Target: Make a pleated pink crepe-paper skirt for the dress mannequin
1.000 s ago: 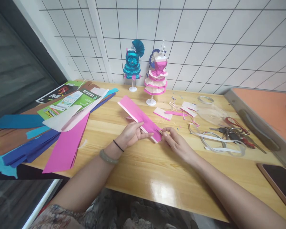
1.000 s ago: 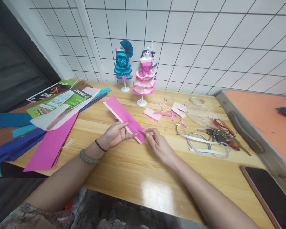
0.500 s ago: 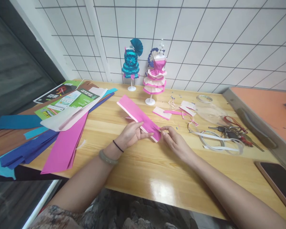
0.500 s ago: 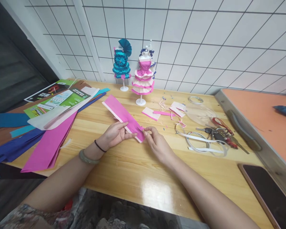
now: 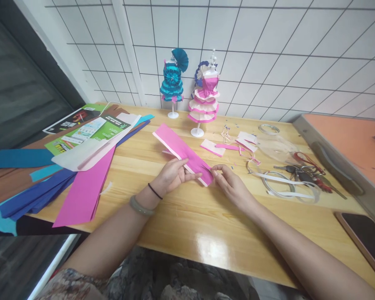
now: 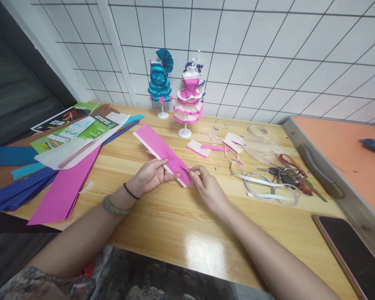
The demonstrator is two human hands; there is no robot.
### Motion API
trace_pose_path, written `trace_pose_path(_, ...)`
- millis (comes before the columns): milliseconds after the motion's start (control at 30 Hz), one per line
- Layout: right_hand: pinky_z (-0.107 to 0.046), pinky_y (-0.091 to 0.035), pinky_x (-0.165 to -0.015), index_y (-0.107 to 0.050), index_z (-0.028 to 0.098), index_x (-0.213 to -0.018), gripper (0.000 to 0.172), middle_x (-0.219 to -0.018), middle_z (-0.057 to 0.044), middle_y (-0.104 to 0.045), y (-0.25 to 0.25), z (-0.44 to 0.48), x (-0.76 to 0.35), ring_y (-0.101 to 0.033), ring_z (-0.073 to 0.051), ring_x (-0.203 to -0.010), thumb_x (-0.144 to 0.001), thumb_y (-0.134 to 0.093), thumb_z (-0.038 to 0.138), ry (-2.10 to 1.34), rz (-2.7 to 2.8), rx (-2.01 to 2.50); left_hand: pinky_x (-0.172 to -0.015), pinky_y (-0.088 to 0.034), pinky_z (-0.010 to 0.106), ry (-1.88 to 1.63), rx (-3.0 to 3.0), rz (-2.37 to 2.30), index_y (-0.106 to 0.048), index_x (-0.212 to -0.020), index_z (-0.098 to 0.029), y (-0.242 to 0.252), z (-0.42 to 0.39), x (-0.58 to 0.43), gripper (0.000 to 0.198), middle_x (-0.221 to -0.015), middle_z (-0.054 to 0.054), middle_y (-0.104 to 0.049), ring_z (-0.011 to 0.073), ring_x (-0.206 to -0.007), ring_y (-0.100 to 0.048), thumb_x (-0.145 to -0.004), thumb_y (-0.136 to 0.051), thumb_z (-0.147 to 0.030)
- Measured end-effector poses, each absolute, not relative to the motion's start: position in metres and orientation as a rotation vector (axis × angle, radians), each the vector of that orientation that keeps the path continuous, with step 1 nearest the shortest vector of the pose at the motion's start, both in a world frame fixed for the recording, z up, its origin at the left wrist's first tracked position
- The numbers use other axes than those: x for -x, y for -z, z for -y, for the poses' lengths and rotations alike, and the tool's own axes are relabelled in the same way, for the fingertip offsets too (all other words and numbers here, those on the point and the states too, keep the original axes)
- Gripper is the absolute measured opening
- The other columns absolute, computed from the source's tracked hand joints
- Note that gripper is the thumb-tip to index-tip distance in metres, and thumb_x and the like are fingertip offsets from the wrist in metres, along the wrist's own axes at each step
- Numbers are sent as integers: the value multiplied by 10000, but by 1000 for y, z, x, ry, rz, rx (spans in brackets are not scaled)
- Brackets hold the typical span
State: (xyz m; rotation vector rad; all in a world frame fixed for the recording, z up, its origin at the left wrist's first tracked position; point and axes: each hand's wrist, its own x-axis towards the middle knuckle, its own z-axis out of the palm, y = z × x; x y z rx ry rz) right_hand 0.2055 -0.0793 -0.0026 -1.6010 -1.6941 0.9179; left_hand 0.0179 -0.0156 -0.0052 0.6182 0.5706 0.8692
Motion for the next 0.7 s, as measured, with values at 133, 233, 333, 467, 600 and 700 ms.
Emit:
trace_pose_path(133, -264, -356, -593, -484, 211, -962, 363, -616, 35, -461, 2, 79, -206, -433, -139, -577, -889, -339, 536, -921, 1694, 1602, -859, -508, 499, -884, -609, -567, -541, -871, -114, 6, 15, -18, 82, -851, 85, -677, 199, -838, -654, -853, -464, -93)
trace_pose_path(233, -261, -355, -595, -482, 213, -950, 358, -619, 37, -454, 3, 79, -206, -425, -137, -577, -888, -342, 536, -923, 1687, 1594, -846, -513, 501, -890, -606, -560, -537, -874, -117, 6, 15, -18, 71, -856, 81, -671, 196, -839, -649, -848, -476, -92)
trace_pose_path(333, -262, -354, -590, -483, 209, -948, 358, -619, 36, -454, 4, 78, -207, -423, -138, -577, -889, -343, 534, -926, 1683, 1589, -846, -512, 503, -892, -600, -560, -535, -850, -117, 6, 15, -18, 63, -812, 69, -666, 180, -794, -647, -847, -478, -91)
trace_pose_path(467, -267, -350, -590, -480, 204, -938, 369, -622, 32, -448, 4, 77, -207, -416, -138, -576, -885, -345, 544, -936, 1673, 1591, -853, -509, 501, -898, -595, -559, -539, -841, -115, 6, 16, -19, 76, -810, 68, -668, 176, -791, -647, -849, -469, -87)
trace_pose_path(600, -263, -340, -582, -477, 211, -920, 368, -611, 39, -435, 4, 77, -208, -402, -135, -563, -877, -355, 555, -937, 1661, 1590, -850, -514, 495, -897, -599, -554, -545, -843, -111, 5, 16, -19, 88, -830, 80, -672, 183, -808, -648, -854, -461, -86)
trace_pose_path(700, -258, -336, -565, -476, 210, -911, 368, -598, 42, -429, 5, 76, -208, -398, -134, -548, -872, -361, 558, -931, 1653, 1583, -854, -514, 488, -900, -595, -556, -549, -836, -110, 5, 16, -19, 92, -826, 84, -674, 189, -811, -653, -852, -461, -88)
